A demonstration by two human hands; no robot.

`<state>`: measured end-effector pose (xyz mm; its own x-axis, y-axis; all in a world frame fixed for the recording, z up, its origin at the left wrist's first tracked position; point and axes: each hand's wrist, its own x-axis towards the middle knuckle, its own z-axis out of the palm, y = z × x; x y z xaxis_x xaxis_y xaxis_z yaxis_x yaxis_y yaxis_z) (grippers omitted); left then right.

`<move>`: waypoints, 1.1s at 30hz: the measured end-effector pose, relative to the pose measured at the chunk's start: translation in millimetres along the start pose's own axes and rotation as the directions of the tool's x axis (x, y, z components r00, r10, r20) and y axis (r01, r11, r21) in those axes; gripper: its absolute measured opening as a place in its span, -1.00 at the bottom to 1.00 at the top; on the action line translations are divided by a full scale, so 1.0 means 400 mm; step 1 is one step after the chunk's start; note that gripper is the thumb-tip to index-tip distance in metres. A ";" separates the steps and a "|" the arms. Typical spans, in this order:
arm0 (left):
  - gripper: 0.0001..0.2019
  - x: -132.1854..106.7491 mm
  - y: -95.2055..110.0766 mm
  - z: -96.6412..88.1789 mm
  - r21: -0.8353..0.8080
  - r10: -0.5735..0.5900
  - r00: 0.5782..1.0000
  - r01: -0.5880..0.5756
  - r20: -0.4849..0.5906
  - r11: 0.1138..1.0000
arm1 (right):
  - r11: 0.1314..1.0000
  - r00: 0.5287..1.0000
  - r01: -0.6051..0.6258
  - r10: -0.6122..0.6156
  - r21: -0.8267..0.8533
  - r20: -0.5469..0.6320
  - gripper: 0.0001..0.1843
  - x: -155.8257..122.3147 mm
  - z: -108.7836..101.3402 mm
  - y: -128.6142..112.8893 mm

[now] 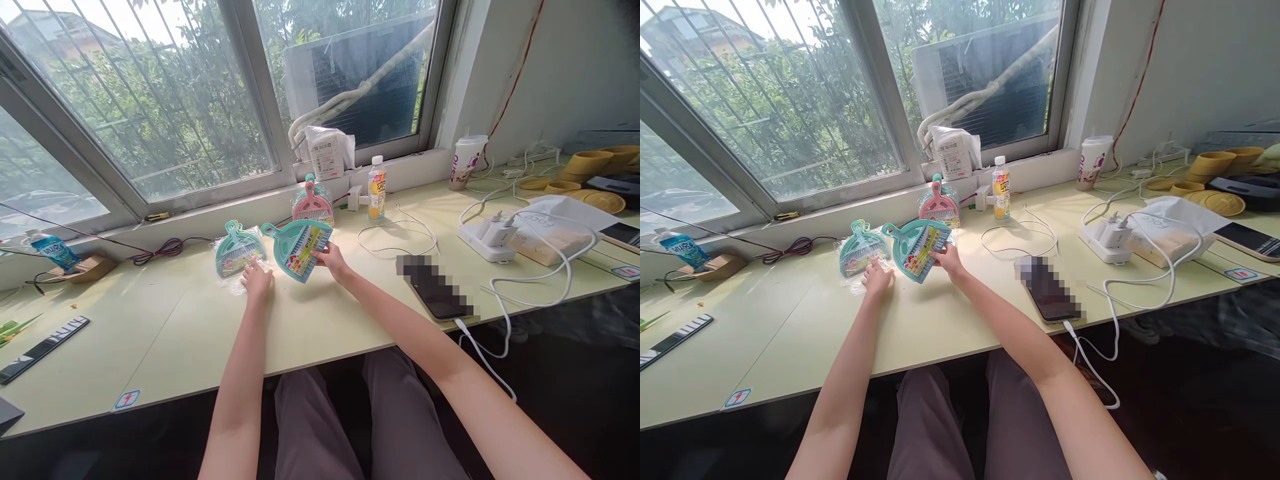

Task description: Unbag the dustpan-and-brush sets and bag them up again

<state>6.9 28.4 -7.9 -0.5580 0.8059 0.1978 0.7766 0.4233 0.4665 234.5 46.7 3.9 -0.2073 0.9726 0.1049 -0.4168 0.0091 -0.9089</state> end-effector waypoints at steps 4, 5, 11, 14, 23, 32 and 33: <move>-0.53 0.008 -0.015 0.005 0.139 0.186 0.983 -0.182 -0.015 0.973 | 0.999 1.000 -0.027 0.027 -0.024 0.004 -0.71 0.001 0.002 0.005; -0.56 0.010 -0.017 0.006 0.171 0.213 0.976 -0.205 -0.032 0.964 | 0.999 0.999 -0.035 0.035 -0.028 0.006 -0.70 0.001 0.003 0.006; -0.63 0.011 -0.017 0.010 0.213 0.216 0.976 -0.205 -0.031 0.955 | 0.994 0.996 -0.089 0.090 -0.059 0.015 -0.74 0.002 0.004 0.010; -0.55 0.008 -0.019 0.003 0.208 0.229 0.973 -0.224 -0.001 0.952 | 0.991 0.994 -0.101 0.104 -0.084 0.034 -0.73 0.001 0.004 0.011; -0.54 0.017 -0.018 -0.023 0.190 0.159 0.986 -0.146 -0.053 0.971 | 0.974 0.982 -0.172 0.181 -0.145 0.046 -0.73 -0.003 0.002 0.011; -0.57 -0.007 0.010 -0.035 -0.173 0.284 0.889 -0.362 -0.359 0.916 | 0.989 0.996 -0.084 0.082 -0.118 -0.029 -0.72 -0.001 0.003 0.017; -0.57 -0.013 0.017 -0.034 -0.181 0.320 0.874 -0.404 -0.365 0.897 | 0.992 0.997 -0.070 0.067 -0.102 -0.027 -0.72 -0.001 0.003 0.017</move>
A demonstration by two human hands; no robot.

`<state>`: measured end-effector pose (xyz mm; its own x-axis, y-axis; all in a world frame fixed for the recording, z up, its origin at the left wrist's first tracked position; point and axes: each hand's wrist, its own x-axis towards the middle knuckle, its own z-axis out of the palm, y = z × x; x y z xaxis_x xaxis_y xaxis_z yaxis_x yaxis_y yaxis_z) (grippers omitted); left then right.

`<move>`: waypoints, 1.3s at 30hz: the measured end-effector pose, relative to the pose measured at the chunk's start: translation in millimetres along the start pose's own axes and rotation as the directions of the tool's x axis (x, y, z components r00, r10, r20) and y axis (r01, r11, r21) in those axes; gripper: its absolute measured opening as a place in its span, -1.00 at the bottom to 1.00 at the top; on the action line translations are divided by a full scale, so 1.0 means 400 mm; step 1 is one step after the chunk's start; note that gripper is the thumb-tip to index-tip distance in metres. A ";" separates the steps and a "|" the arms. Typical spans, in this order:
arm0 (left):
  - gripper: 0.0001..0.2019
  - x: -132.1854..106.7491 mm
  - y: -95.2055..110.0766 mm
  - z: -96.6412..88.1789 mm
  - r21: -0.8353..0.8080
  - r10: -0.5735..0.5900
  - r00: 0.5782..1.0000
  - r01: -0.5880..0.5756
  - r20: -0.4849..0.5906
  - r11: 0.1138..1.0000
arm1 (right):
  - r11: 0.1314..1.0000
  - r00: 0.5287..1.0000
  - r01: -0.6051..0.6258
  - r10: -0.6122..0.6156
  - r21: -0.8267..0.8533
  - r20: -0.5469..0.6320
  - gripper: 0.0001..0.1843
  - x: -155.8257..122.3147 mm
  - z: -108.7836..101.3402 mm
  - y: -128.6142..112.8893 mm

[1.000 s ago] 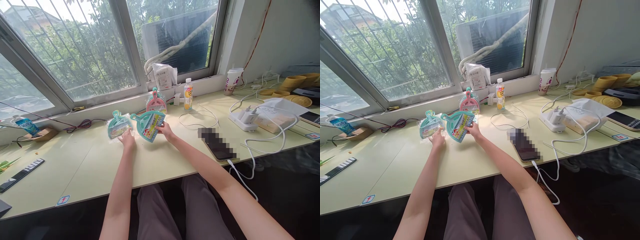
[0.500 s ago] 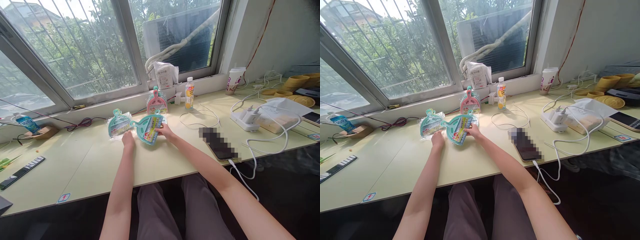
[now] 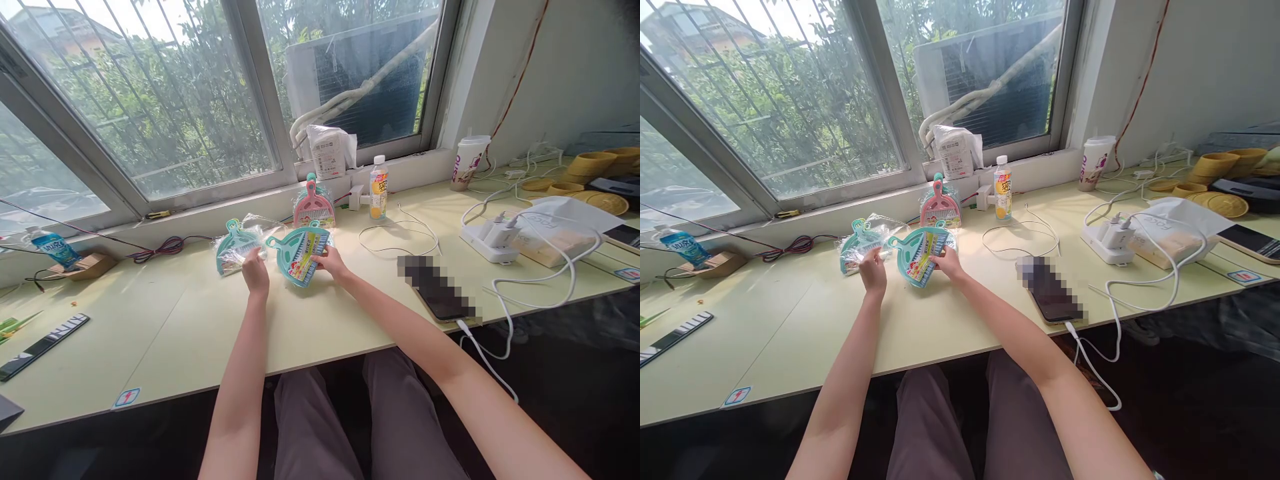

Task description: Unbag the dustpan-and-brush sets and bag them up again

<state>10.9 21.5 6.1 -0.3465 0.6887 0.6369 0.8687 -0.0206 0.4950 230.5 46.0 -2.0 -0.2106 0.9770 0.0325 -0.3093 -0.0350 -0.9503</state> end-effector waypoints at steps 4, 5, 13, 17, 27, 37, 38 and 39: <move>-0.58 -0.011 0.025 0.004 -0.038 0.100 0.994 -0.098 0.043 0.994 | 1.000 0.996 -0.001 -0.002 0.028 0.086 -0.70 0.001 0.000 -0.004; -0.59 -0.012 0.028 0.004 -0.041 0.115 0.992 -0.113 0.056 0.993 | 1.000 0.994 -0.009 0.006 0.021 0.111 -0.70 0.002 0.000 -0.007; -0.62 -0.009 0.032 -0.011 -0.119 0.168 0.985 -0.170 -0.028 0.978 | 0.988 0.999 0.011 -0.006 0.157 -0.031 -0.77 0.010 -0.020 -0.018; -0.61 -0.011 0.043 -0.015 -0.136 0.154 0.988 -0.152 0.006 0.979 | 0.974 0.992 -0.006 0.035 0.227 -0.121 -0.78 0.015 -0.035 -0.013; -0.61 -0.025 0.076 -0.018 -0.159 0.167 0.981 -0.151 0.098 0.976 | 0.983 0.998 -0.024 0.014 0.182 0.060 -0.70 0.009 -0.025 -0.021; -0.31 0.018 0.070 -0.036 -0.331 -0.332 0.940 0.340 0.083 0.880 | 0.960 0.996 0.083 -0.087 0.266 0.004 -0.70 0.021 -0.034 -0.020; -0.33 0.024 0.061 -0.033 -0.453 -0.288 0.933 0.356 0.214 0.817 | 0.962 0.996 0.080 -0.087 0.262 0.016 -0.70 0.020 -0.033 -0.021; -0.33 0.028 0.055 -0.030 -0.557 -0.218 0.921 0.370 0.321 0.743 | 0.964 0.996 0.077 -0.087 0.255 0.028 -0.71 0.018 -0.031 -0.022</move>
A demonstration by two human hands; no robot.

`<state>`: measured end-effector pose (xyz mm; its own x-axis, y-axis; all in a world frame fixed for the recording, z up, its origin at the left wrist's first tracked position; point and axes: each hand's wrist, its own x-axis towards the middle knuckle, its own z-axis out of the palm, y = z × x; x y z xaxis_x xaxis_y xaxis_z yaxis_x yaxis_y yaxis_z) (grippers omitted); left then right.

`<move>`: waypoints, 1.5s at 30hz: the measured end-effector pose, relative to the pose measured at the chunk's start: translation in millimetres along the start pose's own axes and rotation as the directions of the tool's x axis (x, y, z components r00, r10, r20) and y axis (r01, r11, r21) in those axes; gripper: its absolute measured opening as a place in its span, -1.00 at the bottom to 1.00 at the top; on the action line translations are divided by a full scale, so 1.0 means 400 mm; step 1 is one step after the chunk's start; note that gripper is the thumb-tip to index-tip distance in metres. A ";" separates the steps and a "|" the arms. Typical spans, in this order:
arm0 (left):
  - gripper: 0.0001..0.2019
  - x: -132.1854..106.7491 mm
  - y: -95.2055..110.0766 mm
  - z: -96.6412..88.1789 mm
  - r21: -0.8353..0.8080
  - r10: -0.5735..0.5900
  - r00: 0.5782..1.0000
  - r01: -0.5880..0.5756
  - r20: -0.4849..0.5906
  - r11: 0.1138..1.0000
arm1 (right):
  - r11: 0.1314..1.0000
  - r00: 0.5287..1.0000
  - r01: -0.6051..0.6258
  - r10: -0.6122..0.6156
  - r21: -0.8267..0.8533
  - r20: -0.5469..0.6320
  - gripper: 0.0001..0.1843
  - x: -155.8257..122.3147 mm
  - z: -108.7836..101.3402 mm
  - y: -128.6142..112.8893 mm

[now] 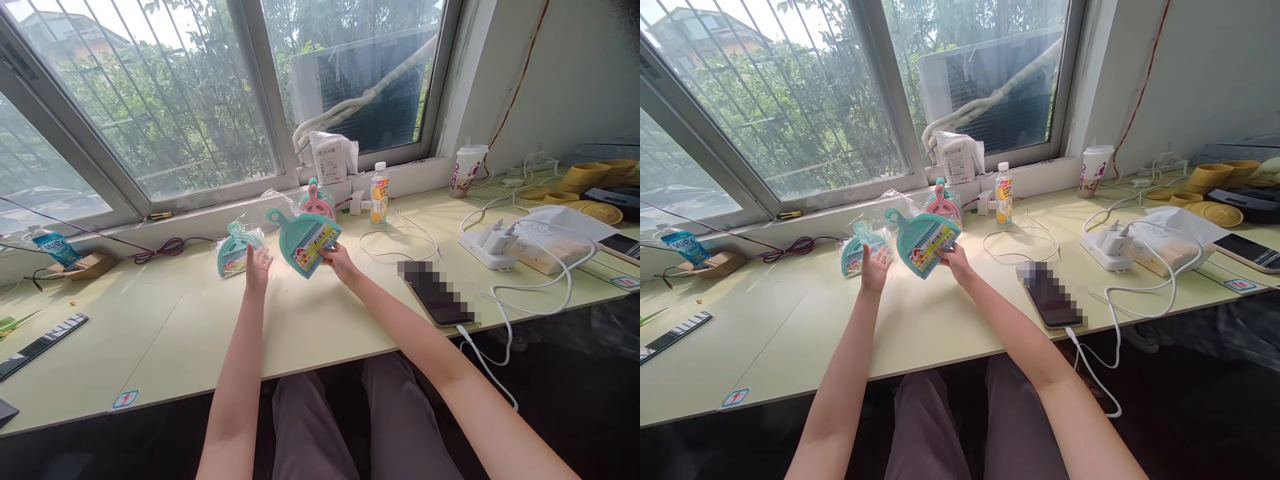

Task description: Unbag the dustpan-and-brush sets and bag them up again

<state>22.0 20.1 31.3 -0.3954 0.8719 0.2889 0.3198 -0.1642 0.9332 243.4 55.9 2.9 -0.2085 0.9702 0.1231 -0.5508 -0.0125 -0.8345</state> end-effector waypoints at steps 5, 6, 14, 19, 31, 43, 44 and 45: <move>-0.34 -0.010 -0.002 0.017 -0.294 0.069 0.975 -0.004 0.210 0.956 | 0.999 0.999 -0.028 0.029 -0.030 0.027 -0.76 -0.011 0.013 0.000; -0.38 -0.016 -0.001 0.023 -0.319 0.072 0.972 0.004 0.225 0.948 | 0.999 0.999 -0.033 0.034 -0.033 0.034 -0.77 -0.012 0.015 0.001; -0.55 -0.035 -0.006 0.052 -0.434 0.089 0.884 0.136 0.459 0.891 | 1.000 1.000 0.010 -0.010 0.003 0.005 -0.78 -0.008 0.017 0.009; -0.47 -0.049 0.002 0.058 -0.382 0.065 0.819 0.195 0.570 0.903 | 1.000 0.999 0.021 -0.021 0.019 -0.032 -0.76 -0.004 0.015 0.006; -0.52 -0.067 -0.001 0.089 -0.481 0.037 0.807 0.314 0.590 0.819 | 0.999 1.000 0.007 -0.005 0.045 -0.031 -0.75 -0.003 0.016 0.013; -0.55 -0.073 0.010 0.131 -0.601 0.022 0.915 0.246 0.403 0.760 | 0.994 0.996 0.020 -0.011 0.106 -0.091 -0.79 -0.013 0.032 0.024; -0.55 -0.070 0.006 0.133 -0.603 0.012 0.925 0.238 0.380 0.761 | 0.994 0.996 0.019 -0.010 0.106 -0.086 -0.80 -0.014 0.033 0.026; -0.55 -0.068 0.002 0.135 -0.602 0.007 0.930 0.233 0.369 0.764 | 0.995 0.997 0.013 -0.005 0.103 -0.080 -0.81 -0.015 0.034 0.026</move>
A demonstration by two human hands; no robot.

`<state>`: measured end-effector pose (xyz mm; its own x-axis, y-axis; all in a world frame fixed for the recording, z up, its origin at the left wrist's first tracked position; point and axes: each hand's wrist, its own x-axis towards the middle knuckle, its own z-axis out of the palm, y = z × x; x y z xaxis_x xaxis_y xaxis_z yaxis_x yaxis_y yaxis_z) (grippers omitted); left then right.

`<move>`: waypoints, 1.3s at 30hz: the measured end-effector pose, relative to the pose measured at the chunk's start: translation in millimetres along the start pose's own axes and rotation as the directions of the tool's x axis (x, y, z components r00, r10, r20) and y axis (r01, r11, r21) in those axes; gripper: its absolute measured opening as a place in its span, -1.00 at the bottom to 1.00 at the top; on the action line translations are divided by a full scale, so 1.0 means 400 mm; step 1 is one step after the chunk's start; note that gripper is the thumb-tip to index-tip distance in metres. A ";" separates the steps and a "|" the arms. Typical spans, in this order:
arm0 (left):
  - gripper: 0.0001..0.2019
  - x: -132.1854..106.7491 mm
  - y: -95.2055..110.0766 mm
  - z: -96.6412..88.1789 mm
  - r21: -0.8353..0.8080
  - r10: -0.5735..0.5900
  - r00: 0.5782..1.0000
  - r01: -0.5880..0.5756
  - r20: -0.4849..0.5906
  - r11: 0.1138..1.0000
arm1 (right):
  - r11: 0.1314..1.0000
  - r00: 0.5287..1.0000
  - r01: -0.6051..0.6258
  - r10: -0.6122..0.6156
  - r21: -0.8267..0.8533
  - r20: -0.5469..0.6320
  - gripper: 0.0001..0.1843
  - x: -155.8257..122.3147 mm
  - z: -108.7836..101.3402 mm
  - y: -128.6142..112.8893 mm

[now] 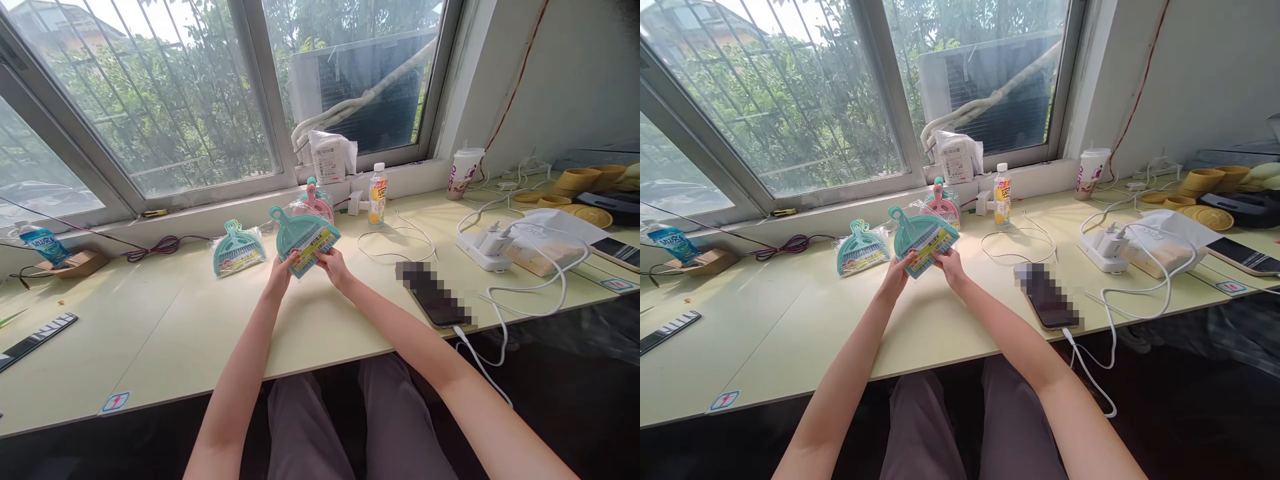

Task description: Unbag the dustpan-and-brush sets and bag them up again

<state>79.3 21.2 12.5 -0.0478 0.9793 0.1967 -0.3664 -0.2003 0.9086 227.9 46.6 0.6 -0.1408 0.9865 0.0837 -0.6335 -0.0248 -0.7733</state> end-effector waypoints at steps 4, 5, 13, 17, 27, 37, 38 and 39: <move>-0.53 0.007 -0.006 -0.013 0.020 0.003 1.000 -0.003 -0.002 1.000 | 0.998 0.998 -0.059 0.058 -0.034 -0.035 -0.88 0.001 -0.001 -0.012; -0.52 0.008 -0.006 -0.016 0.029 0.001 1.000 -0.001 -0.001 1.000 | 0.997 0.996 -0.065 0.063 -0.030 -0.064 -0.92 0.003 -0.003 -0.018; -0.44 -0.002 0.002 -0.021 0.099 -0.017 0.994 0.006 0.112 0.995 | 0.997 0.965 -0.069 0.071 0.017 -0.253 -0.91 0.020 -0.028 -0.046; -0.37 -0.006 0.007 -0.018 0.126 -0.017 0.986 -0.004 0.164 0.992 | 0.995 0.954 -0.101 0.095 -0.006 -0.284 -0.84 0.023 -0.032 -0.042; -0.38 -0.003 0.043 -0.053 0.145 -0.059 0.993 0.044 0.102 0.988 | 0.999 0.992 -0.022 0.026 -0.030 0.126 -0.61 0.023 -0.028 -0.016; -0.51 -0.051 0.053 0.010 0.136 -0.318 0.848 0.288 0.424 0.948 | 0.996 0.995 0.086 -0.084 0.034 -0.058 -0.67 0.016 -0.017 -0.046; -0.52 -0.049 0.051 0.011 0.110 -0.301 0.865 0.280 0.401 0.954 | 0.995 0.995 0.088 -0.085 0.038 -0.057 -0.68 0.016 -0.015 -0.049; -0.54 -0.046 0.051 0.011 0.080 -0.264 0.894 0.253 0.362 0.964 | 0.996 0.995 0.083 -0.081 0.038 -0.053 -0.69 0.016 -0.014 -0.051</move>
<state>76.7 -1.2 29.1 0.3909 0.9178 0.0691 -0.2906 0.0519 0.9554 244.0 54.2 13.4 -0.0487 0.9924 0.1132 -0.6717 0.0513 -0.7390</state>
